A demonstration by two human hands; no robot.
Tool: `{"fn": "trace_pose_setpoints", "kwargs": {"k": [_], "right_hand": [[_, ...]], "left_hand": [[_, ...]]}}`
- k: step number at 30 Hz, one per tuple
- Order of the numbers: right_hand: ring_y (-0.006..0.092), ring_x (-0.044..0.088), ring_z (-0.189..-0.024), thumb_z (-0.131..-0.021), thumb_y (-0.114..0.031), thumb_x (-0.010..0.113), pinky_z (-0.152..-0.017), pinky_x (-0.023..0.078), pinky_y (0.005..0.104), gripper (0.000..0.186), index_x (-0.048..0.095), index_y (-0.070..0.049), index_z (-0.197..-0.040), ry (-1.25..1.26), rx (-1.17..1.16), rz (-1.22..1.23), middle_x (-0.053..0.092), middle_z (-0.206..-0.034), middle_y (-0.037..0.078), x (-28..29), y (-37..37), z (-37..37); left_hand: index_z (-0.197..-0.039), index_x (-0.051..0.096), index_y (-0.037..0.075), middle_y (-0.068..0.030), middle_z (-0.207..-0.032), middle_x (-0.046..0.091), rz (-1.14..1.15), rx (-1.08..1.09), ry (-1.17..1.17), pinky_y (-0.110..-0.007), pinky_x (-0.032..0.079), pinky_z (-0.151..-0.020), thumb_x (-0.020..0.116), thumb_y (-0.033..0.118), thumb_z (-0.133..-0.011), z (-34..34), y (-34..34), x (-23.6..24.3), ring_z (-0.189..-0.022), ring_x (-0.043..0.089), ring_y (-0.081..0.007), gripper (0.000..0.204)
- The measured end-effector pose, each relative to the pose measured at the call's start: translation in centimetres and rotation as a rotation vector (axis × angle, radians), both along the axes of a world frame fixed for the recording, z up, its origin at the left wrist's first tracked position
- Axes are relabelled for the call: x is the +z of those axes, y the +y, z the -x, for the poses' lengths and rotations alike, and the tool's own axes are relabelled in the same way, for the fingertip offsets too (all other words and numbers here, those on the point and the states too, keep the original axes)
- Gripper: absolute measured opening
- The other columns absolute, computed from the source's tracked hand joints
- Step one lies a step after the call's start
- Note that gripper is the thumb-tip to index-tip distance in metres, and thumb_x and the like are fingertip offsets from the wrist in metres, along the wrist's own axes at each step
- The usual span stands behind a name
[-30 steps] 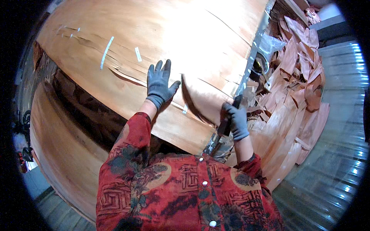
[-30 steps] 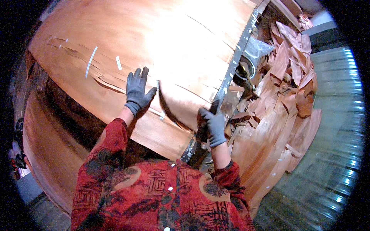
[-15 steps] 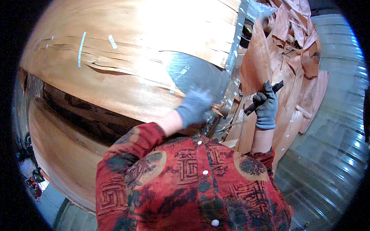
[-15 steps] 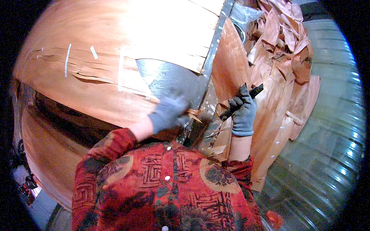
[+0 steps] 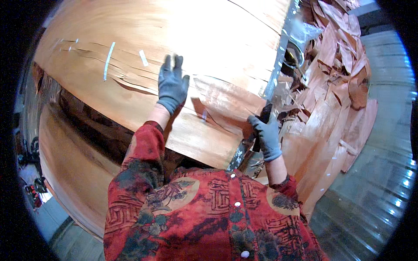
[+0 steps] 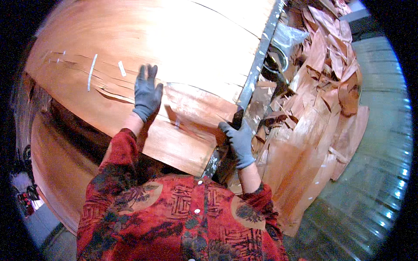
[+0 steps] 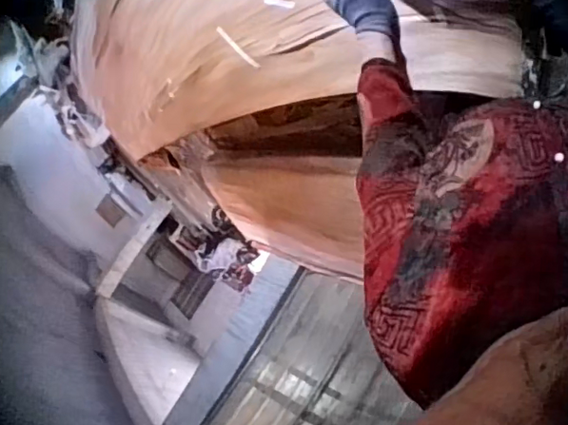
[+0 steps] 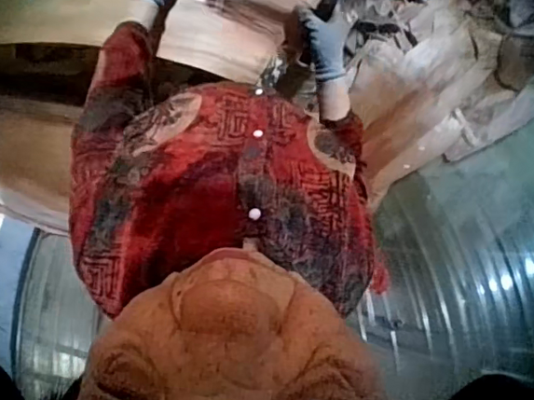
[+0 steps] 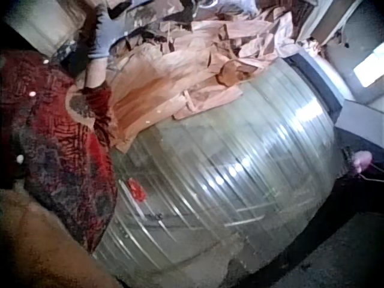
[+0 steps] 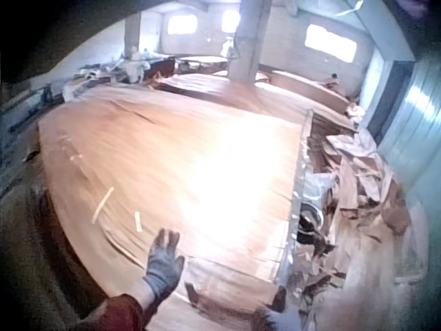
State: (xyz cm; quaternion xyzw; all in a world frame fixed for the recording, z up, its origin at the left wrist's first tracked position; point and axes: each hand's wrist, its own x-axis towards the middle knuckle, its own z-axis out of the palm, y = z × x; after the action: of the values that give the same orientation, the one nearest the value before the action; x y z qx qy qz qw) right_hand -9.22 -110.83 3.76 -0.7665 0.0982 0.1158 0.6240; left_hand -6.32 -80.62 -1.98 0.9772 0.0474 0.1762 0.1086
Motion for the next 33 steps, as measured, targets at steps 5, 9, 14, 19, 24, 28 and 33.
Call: {"fn": "trace_pose_setpoints", "kwargs": {"k": [5,9,14,19,24,28,33], "right_hand": [[0.0119,0.048,-0.044,-0.080,-0.006,0.065,-0.040,0.039,0.0272,0.017,0.049,-0.004,-0.083,0.109,0.008,-0.119,0.053,-0.062,0.003,-1.2,1.4,-0.7],[0.0122,0.046,-0.041,-0.080,-0.007,0.064,-0.037,0.037,0.0263,0.019,0.045,-0.007,-0.079,0.167,-0.016,-0.132,0.048,-0.057,0.001,-1.5,1.4,-1.0],[0.0117,0.044,-0.039,-0.081,-0.009,0.064,-0.036,0.035,0.0263,0.020,0.044,-0.007,-0.077,0.180,-0.063,-0.154,0.046,-0.055,0.001,-1.5,1.7,-0.9],[0.0114,0.043,-0.040,-0.081,-0.009,0.064,-0.036,0.034,0.0264,0.019,0.045,-0.006,-0.078,0.159,-0.047,-0.163,0.047,-0.055,0.001,-1.5,1.9,-1.0],[0.0125,0.051,-0.048,-0.078,-0.004,0.065,-0.041,0.040,0.0265,0.021,0.046,-0.004,-0.088,0.215,0.003,-0.152,0.054,-0.063,0.004,-1.7,1.7,-1.9],[0.0125,0.052,-0.049,-0.079,-0.004,0.064,-0.042,0.040,0.0256,0.023,0.046,-0.002,-0.094,0.213,-0.052,-0.178,0.055,-0.065,0.004,0.2,2.9,-1.6],[0.0125,0.055,-0.058,-0.078,-0.007,0.066,-0.052,0.045,0.0257,0.026,0.051,-0.001,-0.098,0.056,-0.003,-0.001,0.059,-0.073,0.004,-0.5,0.5,-1.0]], "left_hand": [[-0.141,0.031,0.004,-0.0170,-0.135,0.044,0.076,-0.105,-0.049,-0.048,0.023,-0.109,0.055,0.014,-0.083,-0.1,0.0,0.1,-0.127,0.039,-0.0300,0.063],[-0.142,0.028,0.002,-0.0198,-0.130,0.048,0.075,-0.099,-0.006,-0.048,0.024,-0.108,0.059,0.020,-0.083,-0.1,0.2,0.6,-0.126,0.041,-0.0303,0.069],[-0.142,0.026,0.001,-0.0213,-0.131,0.047,0.115,-0.122,-0.011,-0.048,0.022,-0.108,0.063,0.031,-0.080,0.2,0.1,1.0,-0.127,0.039,-0.0325,0.078],[-0.142,0.025,0.001,-0.0225,-0.133,0.044,0.130,-0.125,0.031,-0.048,0.020,-0.110,0.065,0.040,-0.078,0.3,-0.3,2.5,-0.128,0.037,-0.0330,0.085],[-0.142,0.025,0.002,-0.0220,-0.135,0.042,0.122,-0.109,0.070,-0.048,0.019,-0.110,0.066,0.042,-0.077,0.5,-0.3,2.8,-0.128,0.036,-0.0330,0.087],[-0.142,0.025,0.001,-0.0211,-0.135,0.042,0.096,-0.108,0.077,-0.048,0.019,-0.110,0.065,0.044,-0.077,0.3,-0.4,2.8,-0.129,0.036,-0.0326,0.088],[-0.142,0.026,0.000,-0.0221,-0.134,0.043,0.112,-0.117,0.070,-0.049,0.019,-0.109,0.067,0.044,-0.075,0.1,-0.5,2.8,-0.128,0.036,-0.0344,0.090]]}}
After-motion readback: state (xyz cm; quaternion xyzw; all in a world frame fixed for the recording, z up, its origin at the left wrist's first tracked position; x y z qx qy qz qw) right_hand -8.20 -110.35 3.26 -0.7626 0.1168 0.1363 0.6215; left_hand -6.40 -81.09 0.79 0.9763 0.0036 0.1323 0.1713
